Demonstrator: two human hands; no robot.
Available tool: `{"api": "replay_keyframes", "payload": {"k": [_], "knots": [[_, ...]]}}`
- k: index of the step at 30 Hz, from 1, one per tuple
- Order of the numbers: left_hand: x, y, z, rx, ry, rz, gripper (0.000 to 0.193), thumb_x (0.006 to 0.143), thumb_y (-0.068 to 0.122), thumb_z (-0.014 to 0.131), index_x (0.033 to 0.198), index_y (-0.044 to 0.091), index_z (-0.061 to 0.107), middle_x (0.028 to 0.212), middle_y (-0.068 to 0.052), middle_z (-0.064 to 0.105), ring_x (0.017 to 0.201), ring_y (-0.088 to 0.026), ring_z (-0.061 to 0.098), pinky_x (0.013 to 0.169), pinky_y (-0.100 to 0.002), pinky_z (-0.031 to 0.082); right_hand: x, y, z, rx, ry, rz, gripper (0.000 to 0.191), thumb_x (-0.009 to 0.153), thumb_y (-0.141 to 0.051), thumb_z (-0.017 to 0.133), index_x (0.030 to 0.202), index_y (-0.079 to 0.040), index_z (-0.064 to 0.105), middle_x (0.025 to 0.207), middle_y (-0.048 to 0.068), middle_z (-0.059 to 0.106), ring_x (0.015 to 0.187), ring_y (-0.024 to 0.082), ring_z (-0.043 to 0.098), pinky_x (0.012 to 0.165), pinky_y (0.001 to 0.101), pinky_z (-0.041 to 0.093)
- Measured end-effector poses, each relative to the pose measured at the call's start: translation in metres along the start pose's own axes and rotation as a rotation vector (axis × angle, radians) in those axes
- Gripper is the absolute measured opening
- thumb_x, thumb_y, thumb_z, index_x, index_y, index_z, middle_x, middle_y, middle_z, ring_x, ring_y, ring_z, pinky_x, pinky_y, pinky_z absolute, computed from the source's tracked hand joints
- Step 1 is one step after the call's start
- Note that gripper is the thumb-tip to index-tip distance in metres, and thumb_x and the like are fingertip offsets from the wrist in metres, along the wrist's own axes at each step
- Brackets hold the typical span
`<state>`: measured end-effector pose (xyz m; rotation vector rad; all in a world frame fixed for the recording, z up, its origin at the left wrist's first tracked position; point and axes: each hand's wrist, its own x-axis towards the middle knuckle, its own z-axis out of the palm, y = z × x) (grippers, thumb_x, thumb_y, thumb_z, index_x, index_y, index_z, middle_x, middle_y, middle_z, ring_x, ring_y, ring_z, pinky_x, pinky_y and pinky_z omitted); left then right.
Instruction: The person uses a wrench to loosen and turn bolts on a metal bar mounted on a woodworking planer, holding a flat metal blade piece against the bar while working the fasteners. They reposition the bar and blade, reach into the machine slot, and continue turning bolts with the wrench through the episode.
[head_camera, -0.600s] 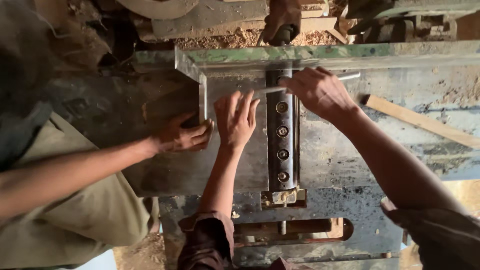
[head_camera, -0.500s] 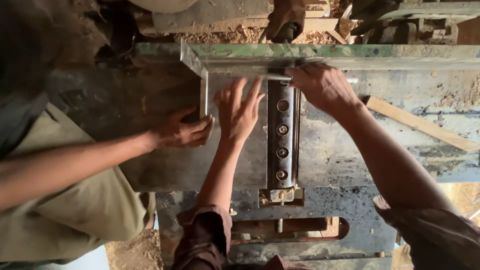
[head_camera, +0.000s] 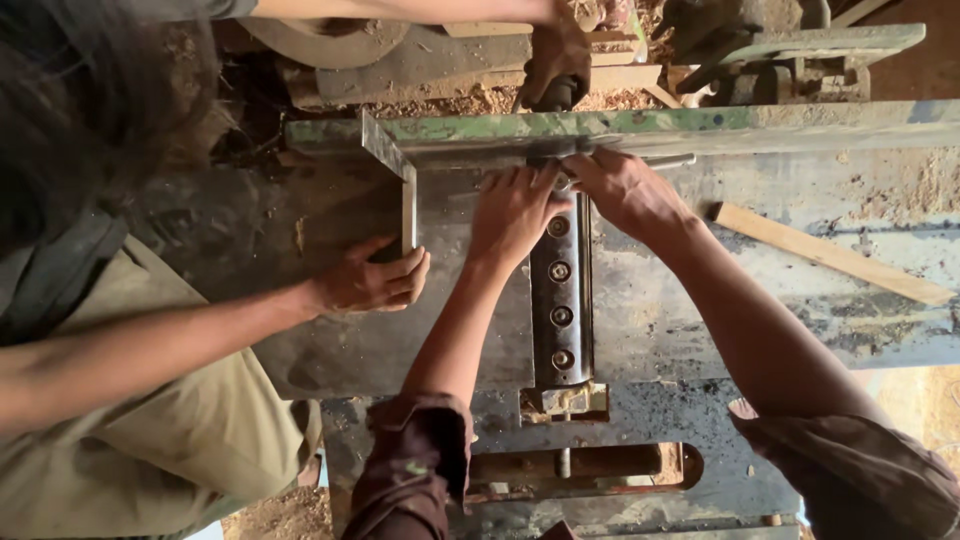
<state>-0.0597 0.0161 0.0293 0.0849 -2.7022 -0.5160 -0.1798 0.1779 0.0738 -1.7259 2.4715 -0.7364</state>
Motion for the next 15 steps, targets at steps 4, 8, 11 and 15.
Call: {"api": "replay_keyframes", "payload": {"k": [4,8,11,15], "knots": [[0.017,-0.001,0.019,0.041,0.065,0.081,0.033,0.094,0.043,0.074,0.111,0.015,0.067,0.105,-0.005,0.074,0.103,-0.024,0.069,0.097,-0.043,0.05,-0.012,0.016,-0.001,-0.097,-0.113,0.104,0.01,0.103,-0.011,0.063,0.113,-0.007,0.063,0.107,0.017,0.069,0.088,0.025,0.069,0.072,0.0333,0.059],[0.022,-0.008,0.016,-0.008,-0.052,0.052,0.04,0.089,0.041,0.076,0.114,0.012,0.069,0.101,-0.007,0.076,0.096,-0.024,0.071,0.096,-0.045,0.051,-0.066,0.057,-0.047,-0.325,-0.428,0.347,0.021,0.1,-0.017,0.054,0.118,-0.013,0.064,0.108,0.011,0.073,0.086,0.024,0.071,0.065,0.0314,0.059],[0.021,-0.005,0.009,-0.145,-0.032,-0.008,0.039,0.085,0.033,0.08,0.112,0.008,0.068,0.102,-0.011,0.074,0.096,-0.032,0.07,0.084,-0.042,0.052,-0.126,0.063,-0.086,-0.063,-0.277,0.614,0.011,0.106,-0.02,0.069,0.111,-0.014,0.076,0.101,0.005,0.078,0.064,0.022,0.071,0.055,0.0366,0.055],[0.019,0.007,0.006,-0.325,-0.107,-0.14,0.032,0.09,0.029,0.081,0.112,0.01,0.067,0.104,-0.007,0.074,0.093,-0.028,0.071,0.079,-0.04,0.052,-0.196,0.032,-0.085,0.047,-0.063,0.604,0.015,0.095,-0.021,0.077,0.103,-0.009,0.073,0.088,0.01,0.075,0.074,0.026,0.073,0.065,0.0407,0.057]]}}
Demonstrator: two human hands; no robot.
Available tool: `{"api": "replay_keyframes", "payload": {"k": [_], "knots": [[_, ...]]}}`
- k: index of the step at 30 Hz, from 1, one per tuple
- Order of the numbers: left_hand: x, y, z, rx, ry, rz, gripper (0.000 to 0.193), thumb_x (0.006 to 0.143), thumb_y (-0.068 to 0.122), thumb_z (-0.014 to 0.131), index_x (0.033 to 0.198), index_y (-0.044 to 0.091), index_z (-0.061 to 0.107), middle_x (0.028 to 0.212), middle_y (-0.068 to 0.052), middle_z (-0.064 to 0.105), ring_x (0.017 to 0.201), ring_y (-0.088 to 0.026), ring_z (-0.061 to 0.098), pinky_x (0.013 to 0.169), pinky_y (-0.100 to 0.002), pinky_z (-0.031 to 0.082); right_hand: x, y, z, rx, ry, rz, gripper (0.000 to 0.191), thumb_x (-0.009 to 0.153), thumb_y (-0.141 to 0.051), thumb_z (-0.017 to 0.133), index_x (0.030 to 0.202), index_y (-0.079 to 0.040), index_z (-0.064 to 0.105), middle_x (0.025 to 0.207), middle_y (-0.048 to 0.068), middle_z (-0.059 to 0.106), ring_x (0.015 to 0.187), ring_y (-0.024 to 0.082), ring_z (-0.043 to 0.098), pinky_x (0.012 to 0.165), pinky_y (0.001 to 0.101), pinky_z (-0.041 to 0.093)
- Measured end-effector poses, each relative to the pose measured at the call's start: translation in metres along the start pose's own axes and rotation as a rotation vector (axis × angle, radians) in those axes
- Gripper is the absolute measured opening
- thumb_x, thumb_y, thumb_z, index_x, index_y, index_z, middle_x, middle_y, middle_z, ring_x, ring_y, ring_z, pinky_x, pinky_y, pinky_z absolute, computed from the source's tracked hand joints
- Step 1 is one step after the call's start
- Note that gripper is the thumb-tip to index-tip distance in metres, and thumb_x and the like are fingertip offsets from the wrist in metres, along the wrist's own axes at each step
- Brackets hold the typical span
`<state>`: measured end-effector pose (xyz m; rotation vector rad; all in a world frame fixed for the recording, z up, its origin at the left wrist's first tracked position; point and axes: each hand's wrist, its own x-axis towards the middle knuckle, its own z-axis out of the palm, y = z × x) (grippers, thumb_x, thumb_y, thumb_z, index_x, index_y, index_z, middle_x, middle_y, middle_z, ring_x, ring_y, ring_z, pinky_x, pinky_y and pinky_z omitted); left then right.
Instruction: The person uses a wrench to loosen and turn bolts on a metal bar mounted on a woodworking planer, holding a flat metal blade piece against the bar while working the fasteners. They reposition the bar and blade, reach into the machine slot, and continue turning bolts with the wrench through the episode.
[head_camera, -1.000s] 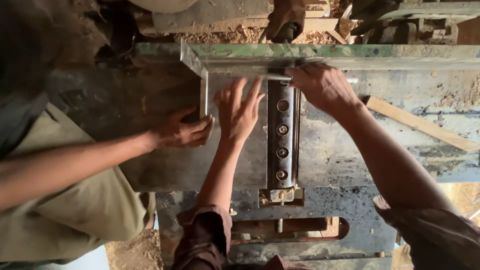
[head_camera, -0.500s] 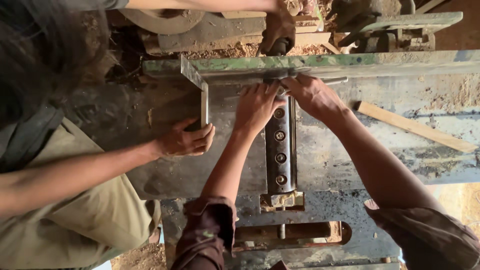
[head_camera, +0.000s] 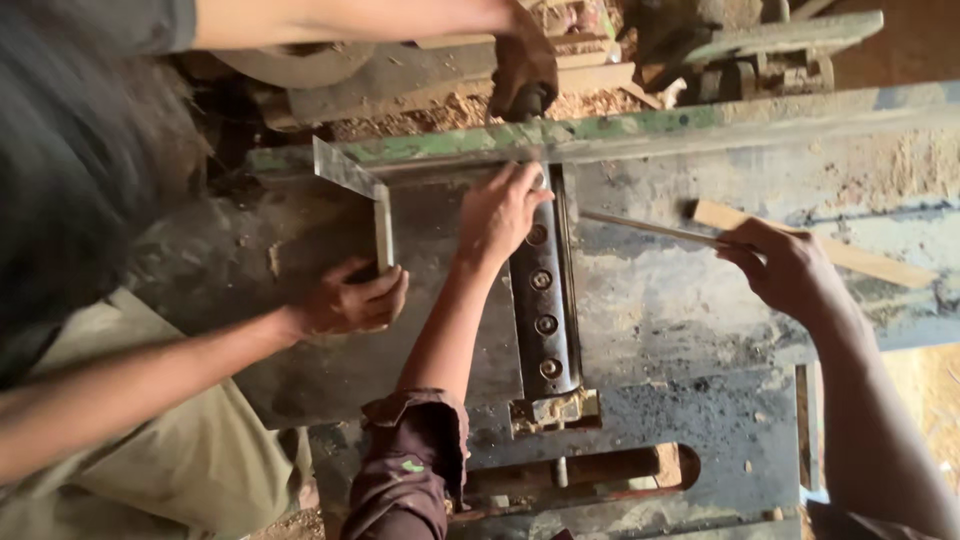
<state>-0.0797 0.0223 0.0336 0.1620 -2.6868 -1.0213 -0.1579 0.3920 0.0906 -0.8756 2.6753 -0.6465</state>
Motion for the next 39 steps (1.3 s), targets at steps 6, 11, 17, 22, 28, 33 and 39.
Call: {"api": "replay_keyframes", "payload": {"k": [6,11,17,22,28,33,39], "knots": [[-0.014,-0.005,0.019,-0.14,0.307,0.071,0.032,0.085,0.026,0.082,0.11,0.012,0.067,0.098,-0.005,0.074,0.09,-0.031,0.071,0.08,-0.045,0.048,-0.054,0.001,0.028,-0.074,0.123,0.086,0.014,0.093,-0.015,0.076,0.104,-0.008,0.072,0.096,0.012,0.073,0.087,0.029,0.071,0.073,0.0419,0.057],[-0.02,-0.021,0.031,-0.384,0.309,0.054,0.032,0.09,0.018,0.082,0.104,0.01,0.054,0.1,-0.005,0.076,0.095,-0.027,0.074,0.088,-0.043,0.049,-0.012,-0.048,0.029,-0.341,-0.041,-0.044,0.009,0.095,-0.008,0.07,0.104,-0.006,0.07,0.104,0.008,0.072,0.097,0.028,0.071,0.079,0.0412,0.059],[-0.016,-0.032,0.021,-0.531,0.116,0.005,0.027,0.09,0.005,0.077,0.112,0.006,0.062,0.094,-0.012,0.075,0.089,-0.026,0.077,0.074,-0.036,0.059,0.101,-0.15,0.076,0.036,0.262,-0.532,0.038,0.09,-0.001,0.069,0.128,-0.002,0.065,0.126,0.019,0.067,0.112,0.04,0.069,0.089,0.0435,0.058],[-0.013,-0.048,0.0,-0.371,0.113,0.148,0.017,0.091,0.0,0.076,0.102,0.007,0.065,0.091,-0.013,0.072,0.082,-0.03,0.074,0.07,-0.037,0.056,0.124,-0.167,0.103,0.29,0.154,-0.343,0.031,0.093,0.003,0.072,0.123,-0.001,0.064,0.113,0.019,0.071,0.101,0.039,0.071,0.081,0.0432,0.058],[-0.012,-0.042,-0.009,-0.368,0.23,0.132,0.015,0.09,-0.001,0.071,0.103,0.007,0.067,0.089,-0.008,0.073,0.065,-0.02,0.068,0.061,-0.032,0.052,0.122,-0.164,0.129,0.105,0.325,-0.095,0.035,0.09,-0.017,0.091,0.103,0.001,0.063,0.095,0.016,0.071,0.086,0.035,0.071,0.075,0.0433,0.057],[-0.016,-0.04,-0.014,-0.397,0.258,0.143,0.01,0.096,0.006,0.069,0.107,0.005,0.067,0.09,-0.007,0.072,0.063,-0.017,0.063,0.06,-0.03,0.05,0.114,-0.156,0.134,0.148,0.317,-0.129,0.051,0.077,-0.02,0.095,0.11,0.001,0.063,0.104,0.02,0.07,0.097,0.037,0.07,0.082,0.044,0.057],[-0.02,-0.045,-0.009,-0.499,0.273,0.119,0.029,0.113,0.029,0.05,0.112,0.005,0.067,0.097,-0.01,0.073,0.085,-0.023,0.075,0.078,-0.034,0.058,0.114,-0.161,0.146,0.344,0.27,-0.096,0.043,0.088,-0.009,0.084,0.128,-0.007,0.067,0.117,0.016,0.074,0.108,0.032,0.073,0.092,0.0391,0.059]]}}
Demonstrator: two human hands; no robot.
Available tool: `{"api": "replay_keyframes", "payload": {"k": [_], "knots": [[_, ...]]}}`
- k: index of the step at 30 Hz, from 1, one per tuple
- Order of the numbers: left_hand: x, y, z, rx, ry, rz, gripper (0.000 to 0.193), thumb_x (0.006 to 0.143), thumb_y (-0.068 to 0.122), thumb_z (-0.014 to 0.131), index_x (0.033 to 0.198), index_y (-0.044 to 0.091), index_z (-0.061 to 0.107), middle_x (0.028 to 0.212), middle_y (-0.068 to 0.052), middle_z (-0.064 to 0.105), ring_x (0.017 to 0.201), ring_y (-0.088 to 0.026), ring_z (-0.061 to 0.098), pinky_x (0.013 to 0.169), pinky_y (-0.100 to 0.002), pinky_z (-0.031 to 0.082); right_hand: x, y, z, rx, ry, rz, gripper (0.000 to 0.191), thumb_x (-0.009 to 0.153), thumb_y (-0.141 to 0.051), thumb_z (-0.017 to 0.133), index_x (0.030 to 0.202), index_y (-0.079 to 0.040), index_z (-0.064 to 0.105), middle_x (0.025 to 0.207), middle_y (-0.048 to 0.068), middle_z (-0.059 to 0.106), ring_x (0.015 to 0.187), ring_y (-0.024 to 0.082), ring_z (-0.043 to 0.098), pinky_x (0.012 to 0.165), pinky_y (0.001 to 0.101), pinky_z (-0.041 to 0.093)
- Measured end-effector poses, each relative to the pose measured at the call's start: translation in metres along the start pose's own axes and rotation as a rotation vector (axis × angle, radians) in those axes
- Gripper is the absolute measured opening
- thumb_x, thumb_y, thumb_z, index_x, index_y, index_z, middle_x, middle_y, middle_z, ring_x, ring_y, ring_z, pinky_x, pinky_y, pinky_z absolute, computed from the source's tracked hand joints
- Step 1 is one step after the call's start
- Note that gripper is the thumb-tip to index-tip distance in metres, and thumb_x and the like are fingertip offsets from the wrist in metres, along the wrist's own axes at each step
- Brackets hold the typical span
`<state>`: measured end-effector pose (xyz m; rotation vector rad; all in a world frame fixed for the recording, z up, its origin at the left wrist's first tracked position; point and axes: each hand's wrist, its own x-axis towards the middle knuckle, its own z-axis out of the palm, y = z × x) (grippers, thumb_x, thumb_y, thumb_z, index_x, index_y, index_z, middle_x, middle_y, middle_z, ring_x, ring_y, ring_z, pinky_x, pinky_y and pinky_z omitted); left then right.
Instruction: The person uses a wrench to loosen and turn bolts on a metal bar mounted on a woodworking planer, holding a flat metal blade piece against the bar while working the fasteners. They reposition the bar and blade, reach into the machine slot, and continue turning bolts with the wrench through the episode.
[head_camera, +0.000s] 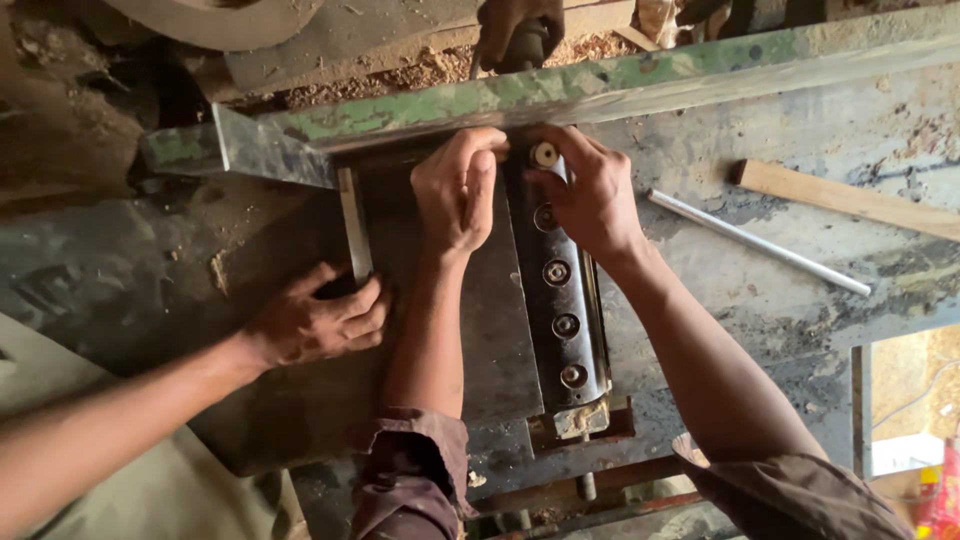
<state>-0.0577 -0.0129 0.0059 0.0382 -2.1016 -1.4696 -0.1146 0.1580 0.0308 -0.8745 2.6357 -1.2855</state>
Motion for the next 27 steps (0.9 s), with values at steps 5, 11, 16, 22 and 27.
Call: {"api": "replay_keyframes", "payload": {"k": [5,11,16,22,27], "knots": [[0.0,0.0,0.001,0.059,-0.048,-0.038,0.036,0.112,0.034,0.047,0.111,0.005,0.068,0.095,-0.012,0.074,0.087,-0.025,0.077,0.079,-0.034,0.059,0.003,-0.009,0.003,-0.254,0.101,0.208,0.046,0.079,-0.027,0.098,0.108,-0.006,0.07,0.101,0.016,0.073,0.096,0.036,0.071,0.084,0.0443,0.056],[-0.001,-0.005,-0.009,0.082,-0.091,0.024,0.044,0.11,0.045,0.051,0.115,0.004,0.065,0.1,-0.013,0.074,0.094,-0.032,0.076,0.084,-0.039,0.059,-0.006,-0.006,-0.014,-0.095,0.082,-0.122,0.046,0.085,-0.002,0.083,0.127,-0.002,0.066,0.127,0.018,0.07,0.117,0.036,0.07,0.099,0.0405,0.058],[-0.001,-0.009,-0.006,0.105,-0.092,0.021,0.048,0.11,0.048,0.048,0.115,0.004,0.066,0.101,-0.013,0.074,0.093,-0.032,0.076,0.084,-0.038,0.059,0.006,0.0,-0.001,0.016,-0.008,-0.055,0.037,0.091,-0.003,0.082,0.126,-0.005,0.07,0.121,0.014,0.074,0.111,0.032,0.074,0.094,0.0368,0.06],[0.0,-0.007,-0.006,0.049,-0.1,-0.015,0.048,0.11,0.049,0.049,0.113,0.004,0.066,0.099,-0.012,0.075,0.091,-0.028,0.078,0.081,-0.036,0.06,0.009,-0.012,0.003,-0.146,0.183,-0.056,0.05,0.076,-0.014,0.093,0.114,0.0,0.065,0.108,0.019,0.066,0.096,0.039,0.067,0.083,0.0431,0.056],[-0.002,-0.008,-0.008,0.093,-0.126,0.042,0.044,0.111,0.045,0.053,0.117,0.004,0.065,0.1,-0.013,0.073,0.093,-0.03,0.076,0.082,-0.037,0.058,0.001,-0.008,-0.01,-0.109,0.035,-0.209,0.051,0.083,-0.003,0.084,0.129,0.001,0.062,0.125,0.019,0.065,0.111,0.039,0.066,0.092,0.0424,0.057]]}}
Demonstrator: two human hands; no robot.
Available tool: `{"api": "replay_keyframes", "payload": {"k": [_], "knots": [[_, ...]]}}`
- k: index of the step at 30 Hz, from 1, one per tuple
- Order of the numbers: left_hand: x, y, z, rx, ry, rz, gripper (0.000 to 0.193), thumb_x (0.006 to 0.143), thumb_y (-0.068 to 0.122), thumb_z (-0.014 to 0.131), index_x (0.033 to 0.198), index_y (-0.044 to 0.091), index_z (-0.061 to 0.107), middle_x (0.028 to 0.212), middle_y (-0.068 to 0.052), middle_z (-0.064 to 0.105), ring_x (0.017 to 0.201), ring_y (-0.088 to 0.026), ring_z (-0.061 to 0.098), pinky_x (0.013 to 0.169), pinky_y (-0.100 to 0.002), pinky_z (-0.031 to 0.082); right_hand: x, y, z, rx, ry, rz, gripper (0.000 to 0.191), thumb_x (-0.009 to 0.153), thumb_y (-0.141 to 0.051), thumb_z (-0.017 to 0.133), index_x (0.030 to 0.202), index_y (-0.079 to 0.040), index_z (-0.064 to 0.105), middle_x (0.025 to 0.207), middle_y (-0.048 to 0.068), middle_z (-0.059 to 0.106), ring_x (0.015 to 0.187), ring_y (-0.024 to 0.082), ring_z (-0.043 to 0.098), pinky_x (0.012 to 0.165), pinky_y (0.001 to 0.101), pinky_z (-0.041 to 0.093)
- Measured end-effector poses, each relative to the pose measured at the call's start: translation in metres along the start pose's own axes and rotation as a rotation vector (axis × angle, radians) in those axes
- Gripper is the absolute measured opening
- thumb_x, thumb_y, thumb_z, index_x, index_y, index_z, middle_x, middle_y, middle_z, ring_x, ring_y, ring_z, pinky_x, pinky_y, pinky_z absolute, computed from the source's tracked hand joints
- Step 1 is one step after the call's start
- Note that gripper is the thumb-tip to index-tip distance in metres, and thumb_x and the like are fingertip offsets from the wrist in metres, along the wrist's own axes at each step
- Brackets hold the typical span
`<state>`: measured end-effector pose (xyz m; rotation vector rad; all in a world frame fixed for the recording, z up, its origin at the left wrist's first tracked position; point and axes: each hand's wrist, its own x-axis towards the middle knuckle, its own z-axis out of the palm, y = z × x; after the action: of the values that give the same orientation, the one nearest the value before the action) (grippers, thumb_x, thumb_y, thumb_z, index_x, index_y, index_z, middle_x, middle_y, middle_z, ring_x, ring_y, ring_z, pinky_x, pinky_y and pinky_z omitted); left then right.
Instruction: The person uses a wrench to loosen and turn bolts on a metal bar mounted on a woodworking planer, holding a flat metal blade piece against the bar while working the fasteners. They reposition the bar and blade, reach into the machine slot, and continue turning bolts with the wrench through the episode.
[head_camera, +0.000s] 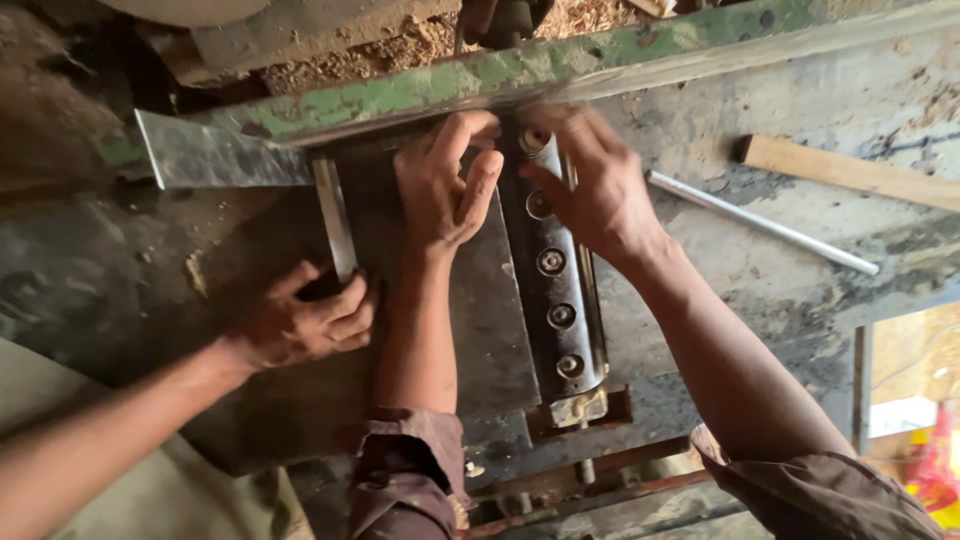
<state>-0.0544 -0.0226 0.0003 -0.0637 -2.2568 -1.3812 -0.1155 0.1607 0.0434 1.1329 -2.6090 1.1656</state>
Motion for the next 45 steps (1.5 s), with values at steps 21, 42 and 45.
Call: {"api": "replay_keyframes", "payload": {"k": [21,42,45], "knots": [[0.004,-0.004,0.002,0.039,0.14,0.071,0.025,0.11,0.026,0.064,0.091,0.01,0.062,0.07,-0.006,0.061,0.059,-0.021,0.064,0.057,-0.038,0.048,0.006,0.01,0.016,-0.089,0.023,0.016,0.037,0.086,-0.01,0.097,0.112,-0.005,0.071,0.106,0.01,0.075,0.096,0.021,0.075,0.083,0.0354,0.063],[0.001,0.002,0.006,0.02,0.087,0.034,0.017,0.106,0.022,0.069,0.096,0.009,0.065,0.074,-0.008,0.062,0.064,-0.025,0.064,0.06,-0.039,0.048,-0.019,0.005,0.057,-0.086,0.196,0.199,0.023,0.103,-0.003,0.077,0.123,-0.008,0.066,0.111,0.009,0.076,0.102,0.021,0.078,0.09,0.0336,0.063],[0.003,0.001,0.005,0.042,0.087,0.068,0.017,0.107,0.024,0.067,0.098,0.01,0.065,0.078,-0.01,0.063,0.067,-0.027,0.066,0.062,-0.04,0.05,-0.009,0.003,0.042,-0.099,0.155,0.093,0.028,0.1,0.0,0.08,0.124,-0.006,0.067,0.112,0.009,0.076,0.103,0.021,0.077,0.09,0.0336,0.062]]}}
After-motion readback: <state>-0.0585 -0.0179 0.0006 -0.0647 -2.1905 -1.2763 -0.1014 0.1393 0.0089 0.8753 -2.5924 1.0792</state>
